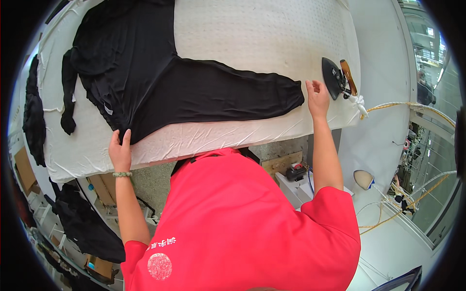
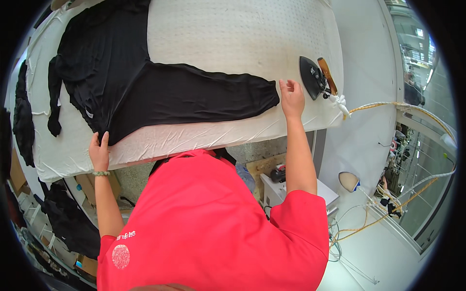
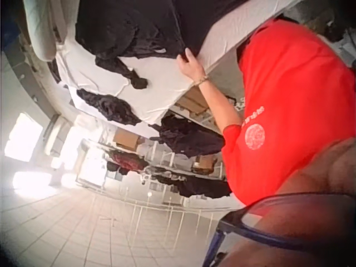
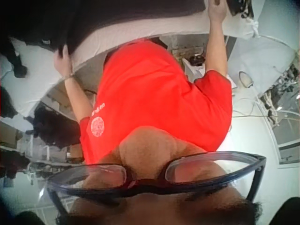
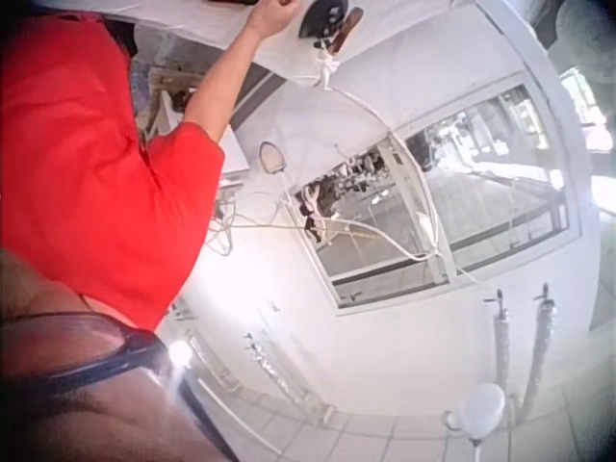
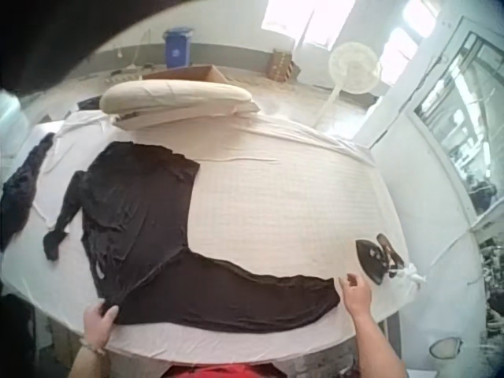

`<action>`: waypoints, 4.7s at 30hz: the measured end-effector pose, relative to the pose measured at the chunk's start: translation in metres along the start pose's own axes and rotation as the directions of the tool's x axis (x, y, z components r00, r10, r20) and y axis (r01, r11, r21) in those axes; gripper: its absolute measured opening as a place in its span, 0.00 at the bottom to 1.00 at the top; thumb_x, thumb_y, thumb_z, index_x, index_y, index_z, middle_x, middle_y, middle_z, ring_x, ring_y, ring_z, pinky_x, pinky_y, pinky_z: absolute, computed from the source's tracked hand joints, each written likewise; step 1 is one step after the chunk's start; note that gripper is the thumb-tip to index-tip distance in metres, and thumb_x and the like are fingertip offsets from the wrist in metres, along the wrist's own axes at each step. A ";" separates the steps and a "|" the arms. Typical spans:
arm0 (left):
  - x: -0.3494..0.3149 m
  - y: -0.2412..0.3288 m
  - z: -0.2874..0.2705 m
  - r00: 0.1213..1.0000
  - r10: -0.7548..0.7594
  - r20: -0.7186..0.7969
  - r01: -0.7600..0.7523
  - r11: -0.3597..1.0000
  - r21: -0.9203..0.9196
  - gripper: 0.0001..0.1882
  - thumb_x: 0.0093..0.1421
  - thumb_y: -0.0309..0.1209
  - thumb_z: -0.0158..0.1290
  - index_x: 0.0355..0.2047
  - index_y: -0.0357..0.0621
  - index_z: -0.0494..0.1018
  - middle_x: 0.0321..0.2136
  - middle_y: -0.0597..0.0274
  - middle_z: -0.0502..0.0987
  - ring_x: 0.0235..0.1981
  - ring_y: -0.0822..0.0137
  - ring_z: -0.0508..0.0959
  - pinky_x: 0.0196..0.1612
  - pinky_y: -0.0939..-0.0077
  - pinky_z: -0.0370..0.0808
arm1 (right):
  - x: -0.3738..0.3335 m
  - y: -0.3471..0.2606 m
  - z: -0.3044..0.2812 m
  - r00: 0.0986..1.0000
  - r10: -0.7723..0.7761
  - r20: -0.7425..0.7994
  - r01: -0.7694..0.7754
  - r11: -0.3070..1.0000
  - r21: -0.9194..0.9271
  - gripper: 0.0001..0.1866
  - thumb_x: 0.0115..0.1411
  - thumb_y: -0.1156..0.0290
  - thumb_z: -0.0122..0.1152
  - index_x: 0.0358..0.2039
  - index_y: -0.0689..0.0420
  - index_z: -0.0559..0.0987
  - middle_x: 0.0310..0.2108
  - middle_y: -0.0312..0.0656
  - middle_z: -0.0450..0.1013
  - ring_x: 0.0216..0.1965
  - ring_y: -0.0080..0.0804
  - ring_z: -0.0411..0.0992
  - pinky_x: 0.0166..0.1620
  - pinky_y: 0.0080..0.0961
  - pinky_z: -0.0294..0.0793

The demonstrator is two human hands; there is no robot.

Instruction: Ironing black garments on an industrial ironing board.

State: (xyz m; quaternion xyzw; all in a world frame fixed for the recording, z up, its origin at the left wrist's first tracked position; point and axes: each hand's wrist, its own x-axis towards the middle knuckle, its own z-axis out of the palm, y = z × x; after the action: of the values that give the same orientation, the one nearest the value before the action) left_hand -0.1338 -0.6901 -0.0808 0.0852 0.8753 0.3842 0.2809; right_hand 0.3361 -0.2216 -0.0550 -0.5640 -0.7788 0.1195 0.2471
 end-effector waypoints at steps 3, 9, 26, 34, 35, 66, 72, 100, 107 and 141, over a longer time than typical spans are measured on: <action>0.008 0.016 0.005 0.986 0.165 -0.007 -0.162 0.977 0.138 0.22 0.65 0.38 0.62 0.46 0.28 0.77 0.31 0.68 0.77 0.28 0.79 0.74 0.29 0.80 0.72 | -0.006 0.000 -0.001 0.905 0.281 0.319 -0.299 0.954 0.007 0.21 0.59 0.53 0.71 0.39 0.60 0.83 0.32 0.44 0.82 0.34 0.37 0.81 0.41 0.31 0.78; 0.019 0.032 -0.005 0.981 0.068 0.181 -0.038 0.986 -0.164 0.20 0.65 0.36 0.62 0.50 0.31 0.78 0.33 0.67 0.80 0.29 0.81 0.75 0.26 0.83 0.71 | -0.006 0.001 0.003 0.873 0.288 0.393 -0.258 0.958 -0.128 0.18 0.58 0.58 0.70 0.38 0.61 0.83 0.31 0.43 0.81 0.32 0.34 0.80 0.39 0.30 0.77; 0.040 0.131 -0.093 0.985 0.141 -0.104 -0.175 0.802 -0.572 0.12 0.67 0.39 0.59 0.42 0.44 0.80 0.35 0.69 0.82 0.31 0.78 0.80 0.27 0.82 0.73 | 0.122 -0.088 -0.122 0.721 0.065 0.690 -0.474 0.772 0.424 0.30 0.63 0.65 0.65 0.62 0.68 0.73 0.35 0.33 0.74 0.26 0.18 0.68 0.26 0.18 0.69; -0.074 0.029 0.010 0.986 -0.032 -0.162 0.011 0.991 -0.131 0.16 0.68 0.39 0.59 0.40 0.36 0.80 0.35 0.68 0.81 0.34 0.79 0.75 0.38 0.80 0.73 | 0.093 0.038 -0.109 0.575 0.113 0.810 -0.411 0.896 0.168 0.29 0.64 0.68 0.63 0.63 0.68 0.71 0.33 0.31 0.73 0.26 0.17 0.69 0.28 0.17 0.70; -0.083 0.021 0.022 0.983 0.021 -0.180 -0.043 0.992 -0.118 0.16 0.68 0.39 0.59 0.40 0.36 0.80 0.35 0.68 0.81 0.34 0.79 0.75 0.38 0.80 0.73 | 0.083 0.054 -0.099 0.559 0.103 0.823 -0.417 0.892 0.172 0.29 0.64 0.68 0.63 0.63 0.68 0.71 0.33 0.31 0.73 0.26 0.17 0.69 0.28 0.17 0.70; 0.034 0.356 -0.035 0.947 0.177 -0.268 -0.295 0.810 -0.507 0.14 0.65 0.40 0.60 0.41 0.42 0.79 0.28 0.66 0.78 0.24 0.71 0.77 0.30 0.76 0.76 | 0.124 0.018 -0.143 0.733 -0.006 0.680 -0.407 0.797 0.446 0.22 0.66 0.62 0.59 0.54 0.64 0.79 0.30 0.34 0.75 0.22 0.17 0.67 0.25 0.17 0.67; 0.104 0.293 -0.117 0.711 0.697 0.095 -0.358 0.243 0.902 0.27 0.69 0.51 0.51 0.43 0.35 0.78 0.38 0.42 0.82 0.40 0.45 0.81 0.44 0.55 0.75 | 0.139 -0.028 -0.119 0.807 0.125 0.576 -0.418 0.811 0.409 0.32 0.65 0.60 0.61 0.63 0.69 0.70 0.28 0.34 0.73 0.23 0.18 0.67 0.25 0.18 0.68; -0.049 0.020 0.012 0.989 0.040 -0.141 0.010 0.942 0.335 0.21 0.63 0.41 0.63 0.46 0.36 0.76 0.34 0.62 0.80 0.33 0.70 0.76 0.41 0.72 0.74 | 0.007 0.071 -0.074 0.482 0.273 0.833 -0.602 0.794 0.088 0.26 0.65 0.59 0.67 0.54 0.66 0.78 0.32 0.33 0.78 0.30 0.19 0.74 0.32 0.20 0.73; -0.035 0.147 0.101 0.631 0.758 0.165 -0.690 0.451 0.566 0.18 0.63 0.26 0.58 0.53 0.41 0.75 0.50 0.55 0.79 0.53 0.53 0.77 0.58 0.62 0.72 | 0.019 0.043 -0.050 0.883 0.009 0.469 -0.020 1.000 0.018 0.12 0.65 0.62 0.66 0.42 0.57 0.82 0.35 0.40 0.81 0.34 0.27 0.79 0.37 0.25 0.76; 0.046 0.206 0.185 0.518 0.520 0.679 -0.855 0.306 0.418 0.08 0.61 0.33 0.59 0.29 0.41 0.76 0.29 0.56 0.77 0.37 0.52 0.78 0.41 0.59 0.74 | 0.066 0.053 -0.016 0.735 -0.063 0.675 0.215 0.966 -0.145 0.10 0.63 0.65 0.62 0.38 0.58 0.82 0.34 0.44 0.81 0.36 0.40 0.80 0.41 0.34 0.77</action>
State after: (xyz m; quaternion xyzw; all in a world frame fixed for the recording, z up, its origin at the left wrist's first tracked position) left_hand -0.0824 -0.4155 -0.0528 0.6447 0.7340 0.0636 0.2040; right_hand 0.3720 -0.1439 -0.0498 -0.4472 -0.8638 0.2094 -0.1004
